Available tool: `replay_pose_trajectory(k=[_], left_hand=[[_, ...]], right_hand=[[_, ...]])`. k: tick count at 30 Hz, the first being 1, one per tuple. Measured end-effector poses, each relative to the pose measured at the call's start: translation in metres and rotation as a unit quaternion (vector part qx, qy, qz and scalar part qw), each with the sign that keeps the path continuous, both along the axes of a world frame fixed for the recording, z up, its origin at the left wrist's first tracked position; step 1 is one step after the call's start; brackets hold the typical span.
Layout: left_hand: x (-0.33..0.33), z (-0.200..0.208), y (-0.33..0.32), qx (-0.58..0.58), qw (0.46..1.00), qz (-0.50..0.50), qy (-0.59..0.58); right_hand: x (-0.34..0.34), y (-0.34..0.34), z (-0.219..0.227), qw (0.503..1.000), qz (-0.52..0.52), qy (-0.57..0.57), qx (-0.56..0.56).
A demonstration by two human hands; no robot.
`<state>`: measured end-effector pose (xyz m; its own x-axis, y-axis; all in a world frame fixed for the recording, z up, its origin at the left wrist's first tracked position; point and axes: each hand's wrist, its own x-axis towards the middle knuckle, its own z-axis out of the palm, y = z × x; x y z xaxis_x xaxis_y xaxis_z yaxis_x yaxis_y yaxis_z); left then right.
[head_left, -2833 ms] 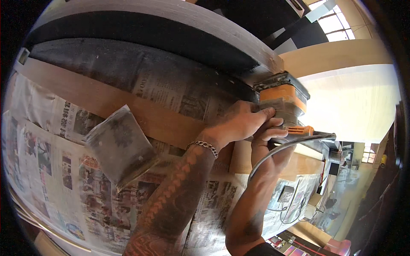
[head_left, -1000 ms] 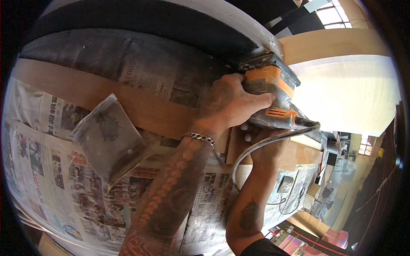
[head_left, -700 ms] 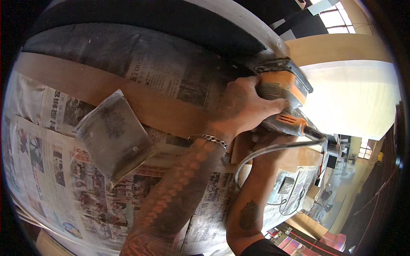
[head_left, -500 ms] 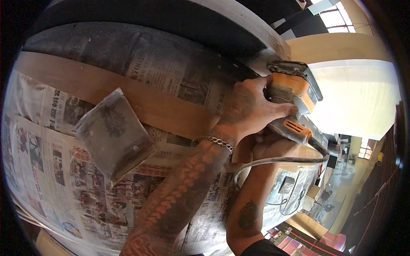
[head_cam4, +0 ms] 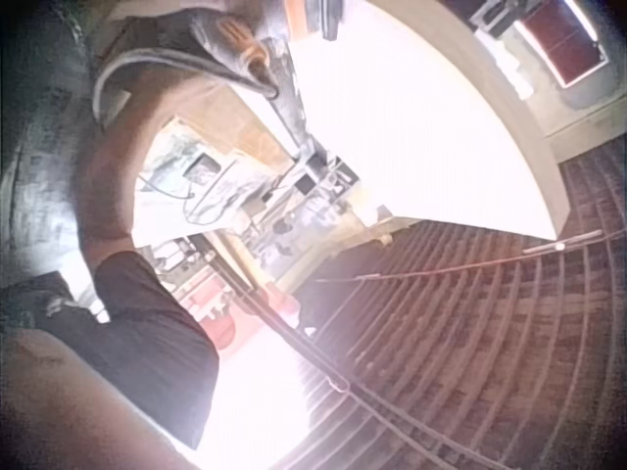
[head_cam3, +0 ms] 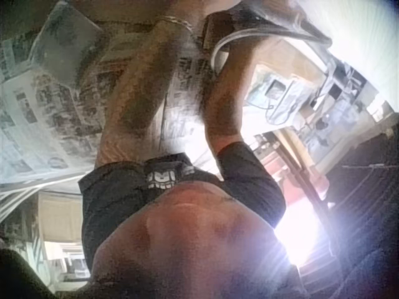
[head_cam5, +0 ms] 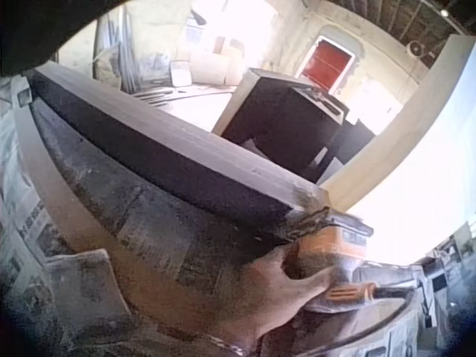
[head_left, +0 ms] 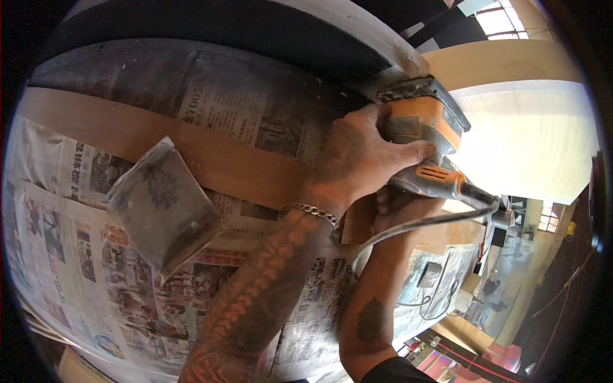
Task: The person uses a power sander to smooth the edges and interior surfaces of a light-colored wooden cabinet frame on a workbench covered in newspaper.
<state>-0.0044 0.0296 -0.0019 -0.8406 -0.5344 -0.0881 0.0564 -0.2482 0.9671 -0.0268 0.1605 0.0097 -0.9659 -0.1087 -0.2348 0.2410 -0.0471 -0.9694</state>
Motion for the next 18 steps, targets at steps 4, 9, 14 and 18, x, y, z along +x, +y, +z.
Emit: replay_pose_trajectory(k=[4,9,14,18], left_hand=[[-0.010,0.013,0.003,-0.006,1.000,-0.016,-0.007],[-0.010,0.015,-0.002,-0.019,0.999,-0.010,-0.038],[-0.008,0.005,0.003,-0.022,0.998,-0.001,-0.056],[-0.010,0.009,0.000,-0.037,0.998,0.004,-0.042]], right_hand=[[-0.013,0.008,0.005,0.999,-0.034,0.029,0.019],[-0.018,0.014,0.002,0.993,-0.038,0.021,0.108],[-0.013,0.009,-0.006,0.977,-0.066,0.063,0.194],[-0.019,0.015,-0.011,0.973,-0.070,0.071,0.210]])
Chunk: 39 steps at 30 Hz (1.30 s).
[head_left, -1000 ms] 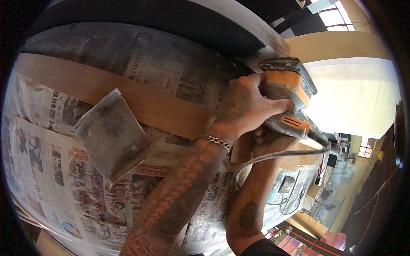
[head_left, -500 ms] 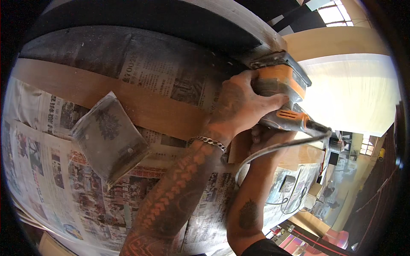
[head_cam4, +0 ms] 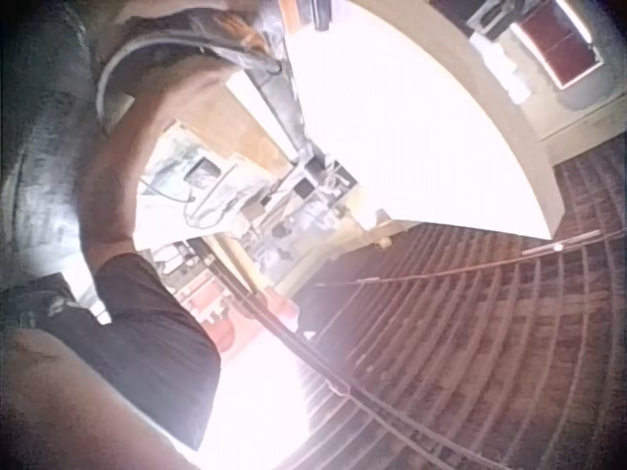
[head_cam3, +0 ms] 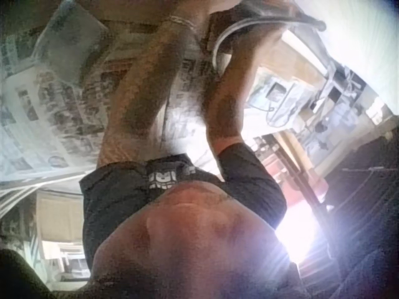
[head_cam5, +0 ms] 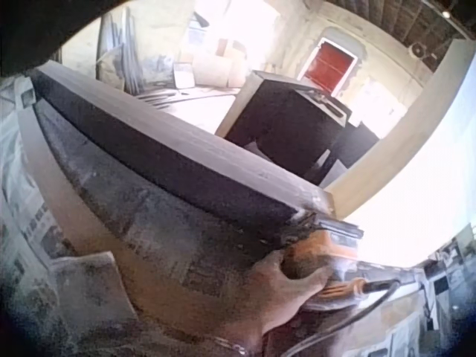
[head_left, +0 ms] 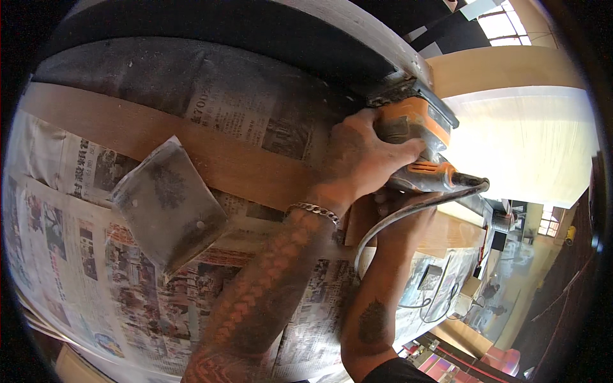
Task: The person uses a power sander to smooth the edges and interior surfaces of a light-colored wooden cabinet frame on a workbench covered in newspaper.
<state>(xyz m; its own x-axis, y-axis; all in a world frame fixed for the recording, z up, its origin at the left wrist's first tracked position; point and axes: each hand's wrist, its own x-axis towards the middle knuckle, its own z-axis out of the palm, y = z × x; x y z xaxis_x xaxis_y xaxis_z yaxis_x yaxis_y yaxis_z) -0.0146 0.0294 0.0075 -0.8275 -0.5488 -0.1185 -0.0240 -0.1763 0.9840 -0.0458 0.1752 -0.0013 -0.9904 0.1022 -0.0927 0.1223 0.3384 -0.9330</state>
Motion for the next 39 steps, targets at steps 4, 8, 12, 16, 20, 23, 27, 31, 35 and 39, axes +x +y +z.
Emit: replay_pose_trajectory(k=[4,8,12,16,20,23,27,31,35,39], left_hand=[[0.003,0.000,0.000,0.022,1.000,0.007,0.018],[-0.005,-0.003,0.009,0.012,0.999,-0.016,0.029],[0.004,0.000,-0.001,0.017,1.000,0.011,0.012],[-0.002,-0.004,0.008,-0.006,1.000,0.009,0.008],[-0.006,-0.007,0.014,0.024,0.998,0.011,0.065],[-0.001,-0.006,0.007,0.027,0.996,0.010,0.087],[-0.001,-0.004,0.009,0.060,0.995,0.004,0.077],[-0.005,-0.007,0.018,0.047,0.990,0.028,0.129],[-0.007,-0.006,0.021,0.012,0.992,0.029,0.124],[-0.009,-0.009,0.020,0.062,0.991,0.031,0.115]], right_hand=[[0.003,-0.005,0.000,0.996,-0.015,0.034,-0.087],[0.002,0.004,0.004,1.000,0.009,0.024,-0.017],[0.006,-0.008,0.001,0.997,-0.005,-0.017,-0.070],[0.001,0.000,-0.002,0.995,-0.011,0.021,-0.099],[0.000,0.023,-0.013,0.992,0.030,0.086,0.090],[-0.009,0.033,-0.026,0.968,0.047,0.083,0.231],[-0.007,0.024,-0.015,0.987,0.079,0.083,0.114],[0.002,-0.018,0.004,0.967,0.005,0.043,-0.251],[0.007,-0.024,0.014,0.973,-0.014,0.017,-0.229],[0.021,-0.016,0.018,0.991,-0.010,-0.019,-0.129]])
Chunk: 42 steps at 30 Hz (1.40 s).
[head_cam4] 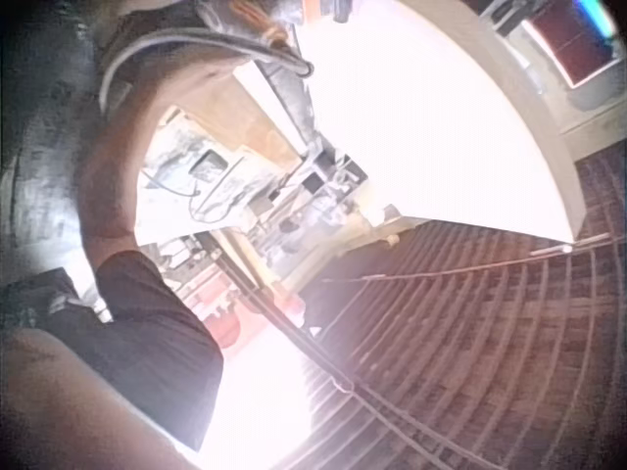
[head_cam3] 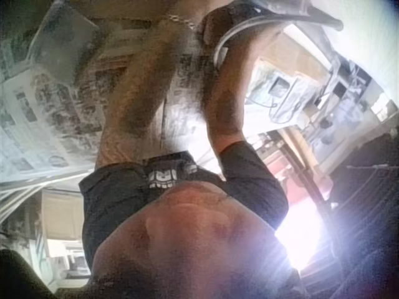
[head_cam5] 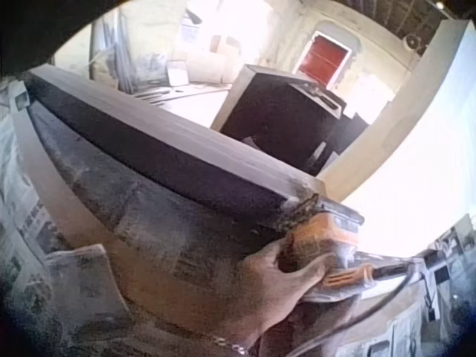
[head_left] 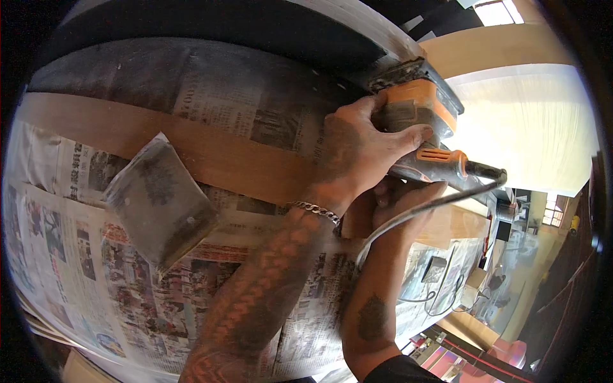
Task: The person uses a power sander to smooth the edges and interior surfaces of a light-colored wooden cabinet frame on a workbench covered in newspaper.
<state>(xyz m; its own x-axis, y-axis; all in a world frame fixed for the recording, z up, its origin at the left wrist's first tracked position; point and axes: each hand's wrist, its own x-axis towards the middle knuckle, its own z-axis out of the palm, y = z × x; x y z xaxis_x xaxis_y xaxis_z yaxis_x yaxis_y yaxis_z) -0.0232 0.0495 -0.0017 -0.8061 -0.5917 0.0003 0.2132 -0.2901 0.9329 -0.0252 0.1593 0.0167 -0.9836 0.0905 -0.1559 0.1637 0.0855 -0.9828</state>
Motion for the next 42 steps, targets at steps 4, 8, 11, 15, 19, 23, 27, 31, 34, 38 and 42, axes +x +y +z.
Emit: replay_pose_trajectory(k=[4,8,11,15,19,23,27,31,34,38,42], left_hand=[[0.001,0.003,0.002,-0.004,0.999,0.013,0.049],[0.002,0.005,-0.003,0.000,1.000,-0.009,-0.024],[0.015,0.021,-0.011,0.014,0.999,-0.007,-0.049],[0.007,0.006,-0.004,0.044,0.999,0.009,0.010],[0.014,0.011,-0.012,0.010,0.997,0.022,-0.072],[0.015,0.015,-0.015,-0.001,0.993,0.017,-0.116],[0.016,0.010,-0.015,-0.021,0.992,0.027,-0.119],[0.018,0.021,-0.017,-0.023,0.991,0.005,-0.130],[0.015,0.022,-0.013,-0.030,0.990,0.001,-0.134],[0.004,0.012,-0.005,-0.029,0.995,0.009,-0.093],[0.006,0.009,-0.005,-0.010,0.998,0.011,-0.056]], right_hand=[[-0.006,0.003,-0.003,0.994,0.032,0.021,-0.105],[-0.022,0.033,-0.045,0.966,0.019,0.152,0.206],[-0.025,0.040,-0.049,0.982,0.039,0.137,0.122],[-0.021,0.036,-0.046,0.990,0.025,0.101,0.093],[-0.007,0.008,-0.020,0.986,-0.026,0.048,0.159],[-0.015,0.019,-0.028,0.984,0.032,0.079,0.154],[-0.013,0.019,-0.031,0.975,0.044,0.053,0.211],[-0.011,0.018,-0.027,0.984,0.025,0.077,0.157],[-0.012,0.017,-0.027,0.989,0.002,0.069,0.128],[-0.014,0.024,-0.031,0.993,-0.037,0.076,0.085],[-0.014,0.032,-0.036,0.931,0.024,0.132,0.341]])
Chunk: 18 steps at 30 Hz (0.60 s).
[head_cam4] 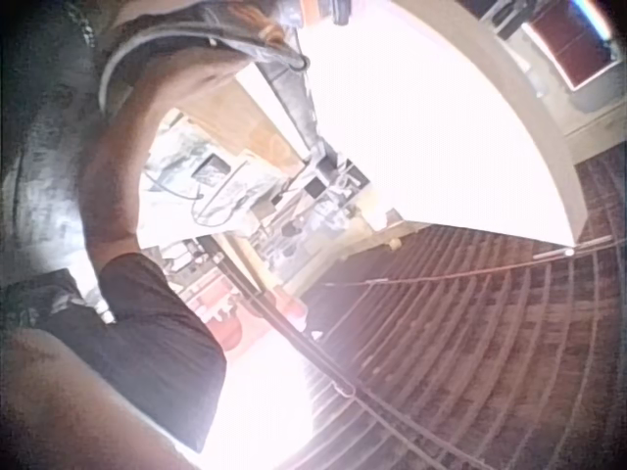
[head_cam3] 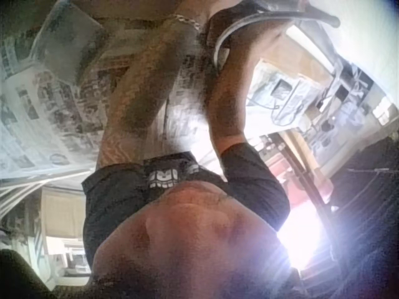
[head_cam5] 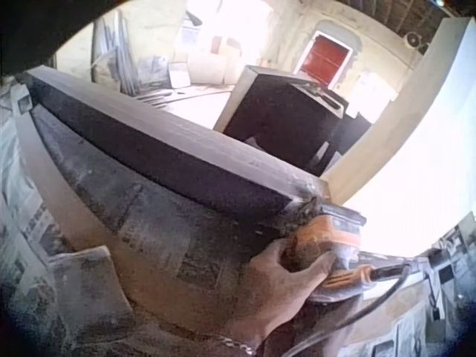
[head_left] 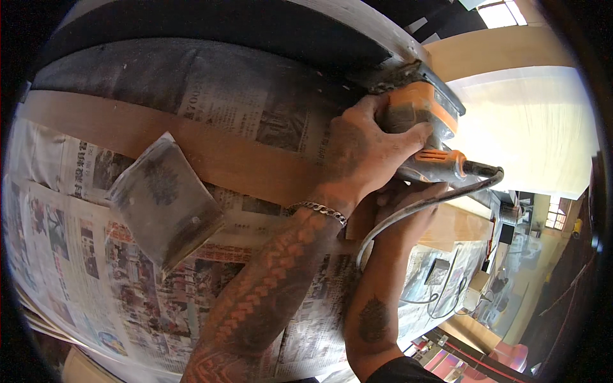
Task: The person uses a power sander to smooth the edges and interior surfaces of a light-colored wooden cabinet frame on a workbench covered in newspaper.
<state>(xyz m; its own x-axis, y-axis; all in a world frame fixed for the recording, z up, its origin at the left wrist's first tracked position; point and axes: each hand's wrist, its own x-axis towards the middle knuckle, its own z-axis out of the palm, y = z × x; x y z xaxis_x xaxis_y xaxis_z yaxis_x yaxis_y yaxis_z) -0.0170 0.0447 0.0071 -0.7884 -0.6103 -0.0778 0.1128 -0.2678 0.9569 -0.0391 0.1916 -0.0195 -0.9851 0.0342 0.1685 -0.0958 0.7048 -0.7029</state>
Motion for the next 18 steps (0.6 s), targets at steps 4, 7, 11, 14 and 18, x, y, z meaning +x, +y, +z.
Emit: replay_pose_trajectory(k=[4,7,11,14,18], left_hand=[[0.009,0.006,-0.005,0.014,0.999,0.017,-0.027],[0.008,0.011,-0.006,0.009,0.999,0.001,-0.044],[-0.003,0.004,0.007,0.006,1.000,0.010,0.026],[-0.003,0.002,0.008,0.015,0.999,0.029,0.035],[0.001,0.001,0.000,0.024,0.999,0.020,-0.007]], right_hand=[[0.000,-0.003,-0.004,0.996,0.008,-0.041,-0.075],[0.005,-0.016,0.007,0.975,-0.031,-0.035,-0.218],[0.002,-0.005,-0.005,0.984,-0.015,0.038,-0.172],[0.000,0.000,-0.009,0.975,-0.040,0.014,-0.219],[0.006,-0.004,-0.004,0.998,0.036,0.018,-0.044]])
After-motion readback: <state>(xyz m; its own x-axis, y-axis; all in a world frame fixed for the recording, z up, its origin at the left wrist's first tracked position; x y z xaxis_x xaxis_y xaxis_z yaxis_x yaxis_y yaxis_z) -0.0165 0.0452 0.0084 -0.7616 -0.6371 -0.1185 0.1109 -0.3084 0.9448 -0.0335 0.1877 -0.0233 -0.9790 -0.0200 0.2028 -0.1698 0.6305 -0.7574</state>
